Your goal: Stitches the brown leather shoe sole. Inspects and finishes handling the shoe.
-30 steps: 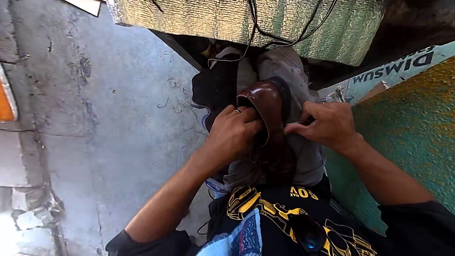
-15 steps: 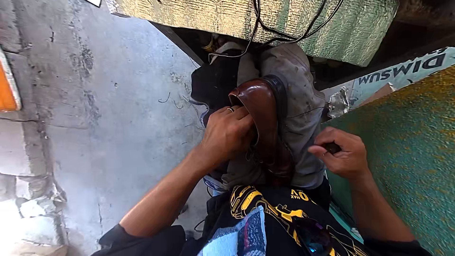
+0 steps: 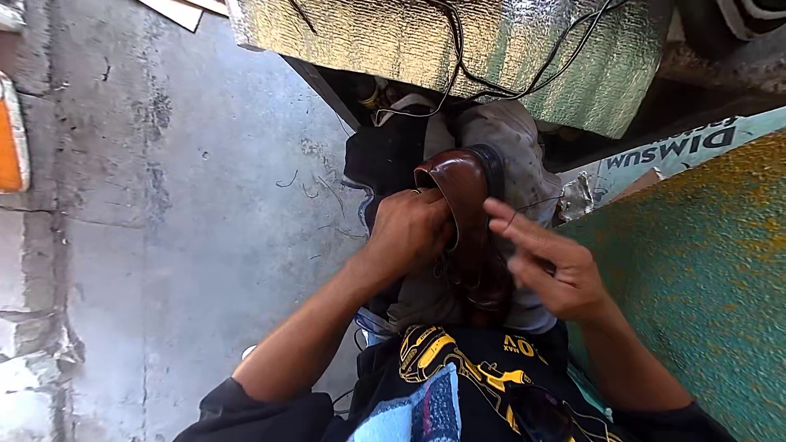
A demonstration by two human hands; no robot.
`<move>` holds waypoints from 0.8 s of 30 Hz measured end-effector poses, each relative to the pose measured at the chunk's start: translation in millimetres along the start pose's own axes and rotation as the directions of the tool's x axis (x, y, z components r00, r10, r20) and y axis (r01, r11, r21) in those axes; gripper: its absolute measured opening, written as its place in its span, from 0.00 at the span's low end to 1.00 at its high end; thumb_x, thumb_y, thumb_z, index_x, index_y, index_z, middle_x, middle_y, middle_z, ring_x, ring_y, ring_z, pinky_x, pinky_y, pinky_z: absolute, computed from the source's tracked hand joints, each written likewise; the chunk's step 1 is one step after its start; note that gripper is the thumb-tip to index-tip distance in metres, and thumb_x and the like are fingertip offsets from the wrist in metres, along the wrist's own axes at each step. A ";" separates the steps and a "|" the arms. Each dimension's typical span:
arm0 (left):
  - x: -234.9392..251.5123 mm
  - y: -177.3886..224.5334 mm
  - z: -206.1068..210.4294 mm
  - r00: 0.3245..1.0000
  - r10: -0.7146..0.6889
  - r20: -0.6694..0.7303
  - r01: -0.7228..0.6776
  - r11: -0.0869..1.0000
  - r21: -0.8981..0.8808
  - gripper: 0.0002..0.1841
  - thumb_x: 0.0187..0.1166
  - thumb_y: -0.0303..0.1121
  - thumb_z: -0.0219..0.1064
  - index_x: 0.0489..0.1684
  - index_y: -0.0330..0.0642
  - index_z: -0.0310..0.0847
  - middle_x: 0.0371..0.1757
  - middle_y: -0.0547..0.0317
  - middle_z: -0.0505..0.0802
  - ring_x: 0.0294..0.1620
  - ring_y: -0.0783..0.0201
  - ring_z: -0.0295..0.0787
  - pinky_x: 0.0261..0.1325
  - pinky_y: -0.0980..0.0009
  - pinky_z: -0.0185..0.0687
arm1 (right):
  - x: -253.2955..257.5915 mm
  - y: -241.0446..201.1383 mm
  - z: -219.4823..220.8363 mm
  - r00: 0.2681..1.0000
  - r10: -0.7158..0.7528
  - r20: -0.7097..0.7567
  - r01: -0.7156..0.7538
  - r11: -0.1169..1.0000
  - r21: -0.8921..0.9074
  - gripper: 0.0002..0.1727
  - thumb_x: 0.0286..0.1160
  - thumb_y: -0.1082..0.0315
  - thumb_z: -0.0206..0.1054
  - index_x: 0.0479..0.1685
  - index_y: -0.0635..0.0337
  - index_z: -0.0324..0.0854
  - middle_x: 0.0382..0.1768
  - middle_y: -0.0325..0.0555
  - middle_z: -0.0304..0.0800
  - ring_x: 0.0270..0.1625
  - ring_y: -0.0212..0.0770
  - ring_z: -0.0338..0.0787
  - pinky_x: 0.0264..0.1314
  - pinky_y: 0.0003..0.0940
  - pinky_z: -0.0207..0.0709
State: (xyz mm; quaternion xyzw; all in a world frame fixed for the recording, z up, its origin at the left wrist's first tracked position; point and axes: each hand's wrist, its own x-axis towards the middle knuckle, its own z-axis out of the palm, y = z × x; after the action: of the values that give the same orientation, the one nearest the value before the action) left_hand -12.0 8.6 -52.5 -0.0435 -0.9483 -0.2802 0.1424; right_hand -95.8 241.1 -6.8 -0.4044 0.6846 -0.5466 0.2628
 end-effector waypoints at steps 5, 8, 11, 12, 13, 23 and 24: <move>-2.3 0.4 -5.2 1.000 0.004 0.015 -0.004 1.000 -0.015 0.08 0.74 0.30 0.63 0.25 0.39 0.84 0.26 0.50 0.89 0.29 0.50 0.89 0.28 0.54 0.77 | 9.0 -10.9 -21.0 0.990 -0.016 -0.142 -0.099 0.639 -0.763 0.17 0.86 0.61 0.62 0.60 0.60 0.90 0.45 0.50 0.94 0.39 0.47 0.93 0.33 0.45 0.82; -4.0 1.2 -4.9 1.000 -0.007 0.011 0.007 1.000 -0.027 0.09 0.76 0.30 0.63 0.26 0.39 0.84 0.27 0.49 0.90 0.30 0.49 0.90 0.29 0.54 0.78 | 6.7 -12.9 -32.0 0.992 0.045 -0.119 -0.106 0.812 -0.575 0.12 0.80 0.59 0.64 0.44 0.57 0.89 0.38 0.38 0.88 0.36 0.25 0.83 0.35 0.21 0.78; -5.1 2.3 -5.7 1.000 -0.016 0.016 0.017 0.998 -0.055 0.08 0.75 0.30 0.63 0.29 0.38 0.86 0.30 0.47 0.91 0.32 0.47 0.91 0.31 0.51 0.80 | 7.7 -8.1 -30.1 0.985 0.090 -0.145 -0.154 0.836 -0.527 0.14 0.78 0.60 0.63 0.40 0.55 0.94 0.41 0.38 0.85 0.40 0.23 0.81 0.39 0.18 0.76; -5.1 2.1 -5.7 1.000 -0.015 0.015 0.016 0.998 -0.053 0.08 0.75 0.30 0.63 0.30 0.39 0.87 0.30 0.48 0.91 0.32 0.48 0.91 0.31 0.52 0.80 | 7.7 -5.7 -26.9 0.981 0.082 -0.176 -0.169 0.807 -0.565 0.14 0.80 0.60 0.63 0.42 0.55 0.95 0.41 0.40 0.86 0.39 0.27 0.82 0.38 0.22 0.77; -5.3 1.6 -5.7 1.000 -0.011 0.015 0.012 0.999 -0.047 0.08 0.75 0.30 0.63 0.30 0.39 0.87 0.30 0.49 0.91 0.32 0.49 0.91 0.30 0.52 0.79 | 7.7 -2.9 -22.3 0.978 0.052 -0.202 -0.168 0.772 -0.613 0.14 0.81 0.61 0.64 0.45 0.55 0.96 0.39 0.43 0.86 0.37 0.31 0.83 0.36 0.27 0.77; -5.1 0.2 -5.2 1.000 -0.008 0.016 0.009 1.000 -0.028 0.09 0.75 0.30 0.61 0.28 0.40 0.86 0.27 0.51 0.89 0.29 0.51 0.89 0.28 0.55 0.77 | 10.2 27.1 9.2 0.956 -0.040 -0.290 -0.181 0.695 -0.696 0.11 0.78 0.64 0.70 0.52 0.53 0.96 0.29 0.47 0.81 0.26 0.40 0.80 0.24 0.34 0.71; -5.7 0.5 -5.6 1.000 -0.010 0.021 0.011 0.999 -0.033 0.09 0.75 0.30 0.61 0.27 0.40 0.85 0.27 0.50 0.89 0.29 0.51 0.89 0.28 0.55 0.77 | 7.0 22.3 3.3 0.962 0.017 -0.271 -0.175 0.802 -0.571 0.09 0.78 0.66 0.71 0.48 0.54 0.96 0.37 0.46 0.82 0.33 0.34 0.81 0.32 0.27 0.75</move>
State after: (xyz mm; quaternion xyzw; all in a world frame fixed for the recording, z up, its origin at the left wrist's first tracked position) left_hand -5.0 6.0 -49.5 -0.0437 -0.9452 -0.2959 0.1306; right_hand -102.8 235.2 -28.5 -0.3574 0.8678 -0.3395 0.0625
